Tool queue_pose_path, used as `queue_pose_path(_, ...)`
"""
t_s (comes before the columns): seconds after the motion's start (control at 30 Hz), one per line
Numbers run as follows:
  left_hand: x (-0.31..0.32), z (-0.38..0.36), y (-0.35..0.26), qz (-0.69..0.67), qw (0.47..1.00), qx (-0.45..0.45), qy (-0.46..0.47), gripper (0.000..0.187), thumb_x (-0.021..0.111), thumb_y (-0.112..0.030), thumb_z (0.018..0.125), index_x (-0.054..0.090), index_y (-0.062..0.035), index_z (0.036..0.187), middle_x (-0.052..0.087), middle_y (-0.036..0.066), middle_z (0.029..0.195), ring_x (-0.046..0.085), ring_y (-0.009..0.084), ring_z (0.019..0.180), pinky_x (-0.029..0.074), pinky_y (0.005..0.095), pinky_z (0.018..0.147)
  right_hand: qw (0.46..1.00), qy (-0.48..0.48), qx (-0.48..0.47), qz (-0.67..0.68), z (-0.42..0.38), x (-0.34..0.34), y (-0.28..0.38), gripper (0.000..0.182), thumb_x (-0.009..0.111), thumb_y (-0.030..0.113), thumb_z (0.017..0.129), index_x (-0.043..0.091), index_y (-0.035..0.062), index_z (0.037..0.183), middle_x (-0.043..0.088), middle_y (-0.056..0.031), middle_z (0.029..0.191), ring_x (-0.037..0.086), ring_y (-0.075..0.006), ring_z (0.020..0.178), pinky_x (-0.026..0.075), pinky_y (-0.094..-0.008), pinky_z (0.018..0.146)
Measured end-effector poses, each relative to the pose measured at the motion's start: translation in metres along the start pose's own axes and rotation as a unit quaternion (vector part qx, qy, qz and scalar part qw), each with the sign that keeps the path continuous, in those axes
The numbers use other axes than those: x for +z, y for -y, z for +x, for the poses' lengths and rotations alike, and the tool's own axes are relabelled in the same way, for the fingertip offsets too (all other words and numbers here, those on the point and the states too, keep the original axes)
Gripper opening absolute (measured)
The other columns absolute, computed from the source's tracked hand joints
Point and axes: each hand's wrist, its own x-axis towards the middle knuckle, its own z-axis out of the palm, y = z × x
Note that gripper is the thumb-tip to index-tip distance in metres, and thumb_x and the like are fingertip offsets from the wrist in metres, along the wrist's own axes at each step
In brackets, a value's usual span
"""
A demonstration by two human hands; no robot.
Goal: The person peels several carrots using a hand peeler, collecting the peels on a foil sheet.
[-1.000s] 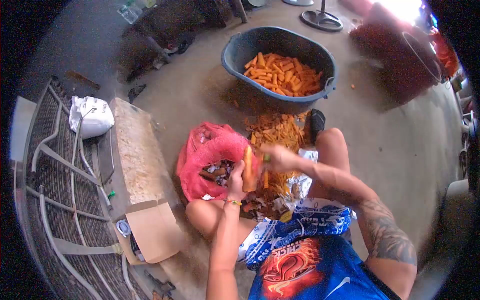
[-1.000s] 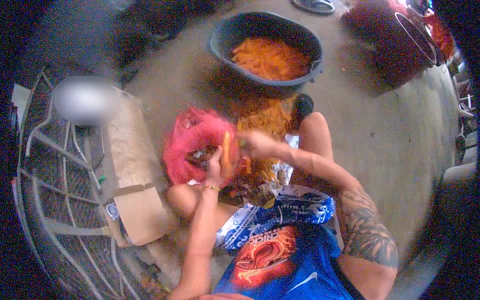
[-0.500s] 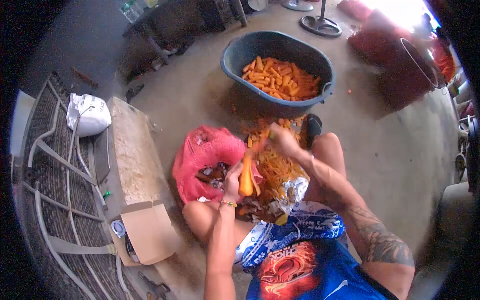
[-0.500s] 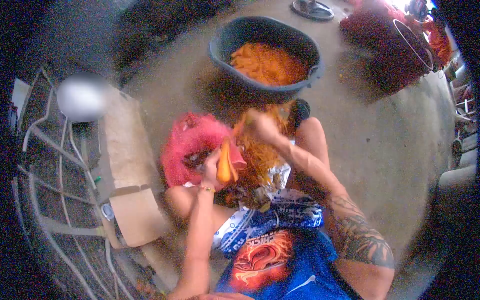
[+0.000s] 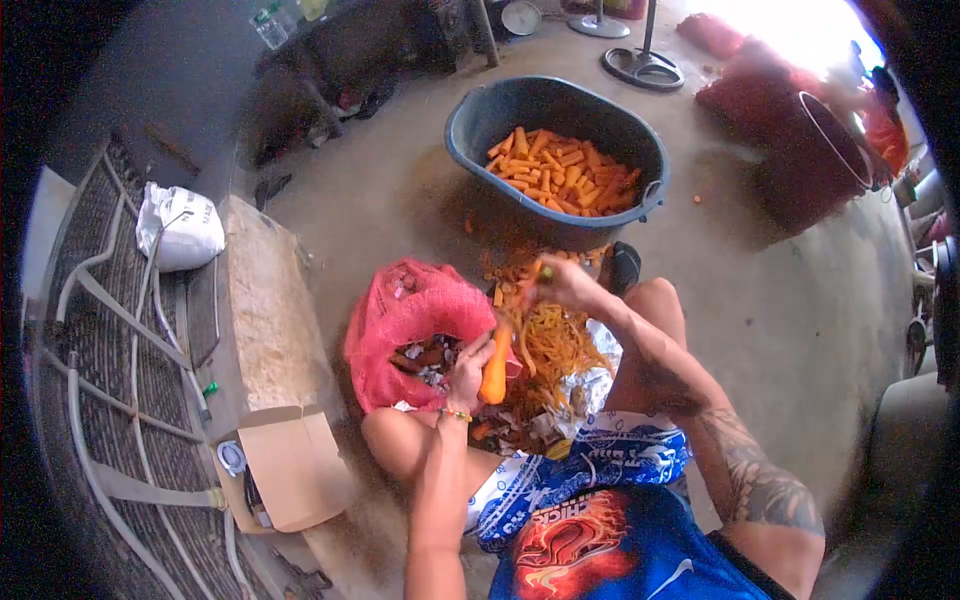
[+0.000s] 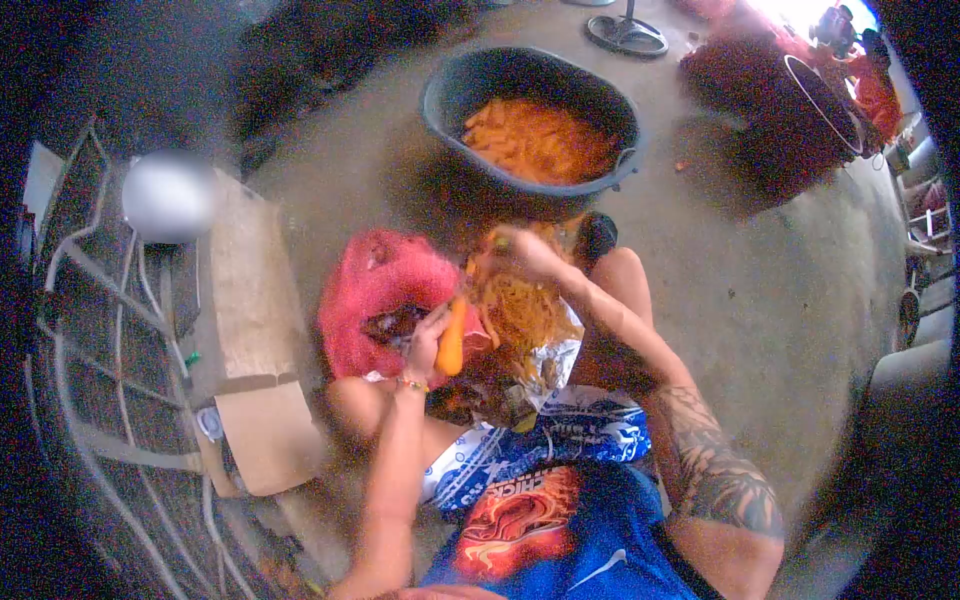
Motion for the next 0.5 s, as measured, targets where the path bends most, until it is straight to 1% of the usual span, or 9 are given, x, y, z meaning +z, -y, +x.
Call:
queue_pose_path(0.03, 0.003, -0.003, -0.002, 0.025, 1.0, -0.009, 0.001, 0.044, 0.051, -0.022, 0.103, 0.054, 0.0025, 0.139, 0.069, 0.011, 0.11, 0.071, 0.0212, 0.089, 0.057, 0.0308, 0.081, 0.995, -0.012, -0.013, -0.097, -0.006, 0.005, 0.007, 0.025, 0.073, 0.017, 0.09, 0.058, 0.0023, 0.103, 0.072, -0.0185, 0.09, 0.071, -0.0364, 0.087, 0.053, -0.0451, 0.076)
queue_pose_path(0.1, 0.002, 0.0, 0.004, 0.035, 0.999, 0.006, 0.009, 0.041, 0.05, -0.023, 0.103, 0.056, 0.0015, 0.136, 0.069, 0.009, 0.107, 0.07, 0.0197, 0.088, 0.057, 0.0309, 0.079, 0.978, -0.062, 0.055, -0.194, 0.001, 0.017, -0.057, 0.028, 0.074, 0.019, 0.09, 0.059, 0.0019, 0.106, 0.072, -0.0191, 0.09, 0.071, -0.0369, 0.088, 0.053, -0.0442, 0.076)
queue_pose_path(0.17, -0.004, 0.0, 0.007, 0.002, 1.0, -0.001, 0.018, 0.04, 0.048, -0.024, 0.104, 0.057, 0.0005, 0.135, 0.069, 0.008, 0.105, 0.07, 0.0191, 0.086, 0.057, 0.0308, 0.077, 0.966, -0.146, 0.171, -0.125, 0.006, 0.002, -0.037, 0.032, 0.074, 0.021, 0.09, 0.06, 0.0032, 0.113, 0.071, -0.0215, 0.094, 0.07, -0.0376, 0.093, 0.053, -0.0434, 0.078)
queue_pose_path(0.2, -0.014, 0.003, 0.015, -0.073, 0.996, -0.049, 0.024, 0.039, 0.046, -0.024, 0.105, 0.058, -0.0013, 0.133, 0.068, 0.007, 0.103, 0.069, 0.0181, 0.087, 0.056, 0.0302, 0.079, 0.974, -0.152, 0.13, -0.102, 0.009, 0.012, -0.062, 0.034, 0.072, 0.019, 0.091, 0.06, 0.0057, 0.119, 0.07, -0.0234, 0.098, 0.068, -0.0393, 0.097, 0.053, -0.0435, 0.081)
queue_pose_path(0.3, -0.008, 0.01, 0.017, -0.147, 0.988, -0.016, -0.047, 0.038, 0.045, -0.024, 0.105, 0.058, -0.0024, 0.134, 0.067, 0.005, 0.103, 0.068, 0.0172, 0.089, 0.056, 0.0308, 0.08, 0.989, -0.047, -0.121, -0.067, -0.01, 0.073, -0.077, 0.038, 0.074, 0.023, 0.089, 0.06, 0.0078, 0.12, 0.07, -0.0233, 0.1, 0.068, -0.0397, 0.097, 0.053, -0.044, 0.082)
queue_pose_path(0.33, -0.019, 0.017, 0.025, -0.092, 0.996, 0.008, -0.019, 0.037, 0.049, -0.025, 0.104, 0.058, -0.006, 0.134, 0.067, 0.006, 0.118, 0.067, 0.0181, 0.103, 0.054, 0.0318, 0.091, 0.993, 0.059, -0.043, -0.092, -0.025, 0.071, -0.028, 0.041, 0.076, 0.025, 0.087, 0.06, 0.0084, 0.121, 0.07, -0.0232, 0.1, 0.069, -0.0387, 0.096, 0.053, -0.0447, 0.083)
queue_pose_path(0.37, -0.017, 0.018, 0.024, -0.08, 0.996, 0.011, -0.023, 0.037, 0.047, -0.025, 0.105, 0.058, -0.0049, 0.133, 0.067, 0.006, 0.114, 0.067, 0.0179, 0.099, 0.056, 0.0327, 0.086, 0.979, 0.162, 0.036, -0.115, -0.036, 0.062, 0.024, 0.044, 0.078, 0.028, 0.086, 0.06, 0.009, 0.121, 0.07, -0.0232, 0.101, 0.069, -0.0378, 0.095, 0.053, -0.0454, 0.085)
queue_pose_path(0.43, -0.008, 0.014, 0.018, -0.056, 0.998, 0.015, -0.033, 0.037, 0.045, -0.026, 0.106, 0.058, -0.0026, 0.13, 0.067, 0.006, 0.104, 0.068, 0.0175, 0.09, 0.058, 0.0346, 0.077, 0.978, 0.084, 0.038, -0.186, -0.026, 0.065, -0.028, 0.048, 0.075, 0.022, 0.084, 0.057, 0.0089, 0.126, 0.072, -0.0235, 0.1, 0.07, -0.0398, 0.093, 0.054, -0.0501, 0.079)
queue_pose_path(0.5, -0.006, 0.007, 0.01, -0.116, 0.993, -0.002, 0.0, 0.036, 0.046, -0.027, 0.106, 0.06, -0.0023, 0.128, 0.067, 0.008, 0.103, 0.068, 0.0184, 0.088, 0.058, 0.0349, 0.076, 0.99, -0.075, 0.097, -0.072, -0.004, 0.04, -0.046, 0.04, 0.073, 0.018, 0.086, 0.057, 0.0061, 0.121, 0.071, -0.0226, 0.098, 0.07, -0.0384, 0.089, 0.054, -0.0498, 0.077)
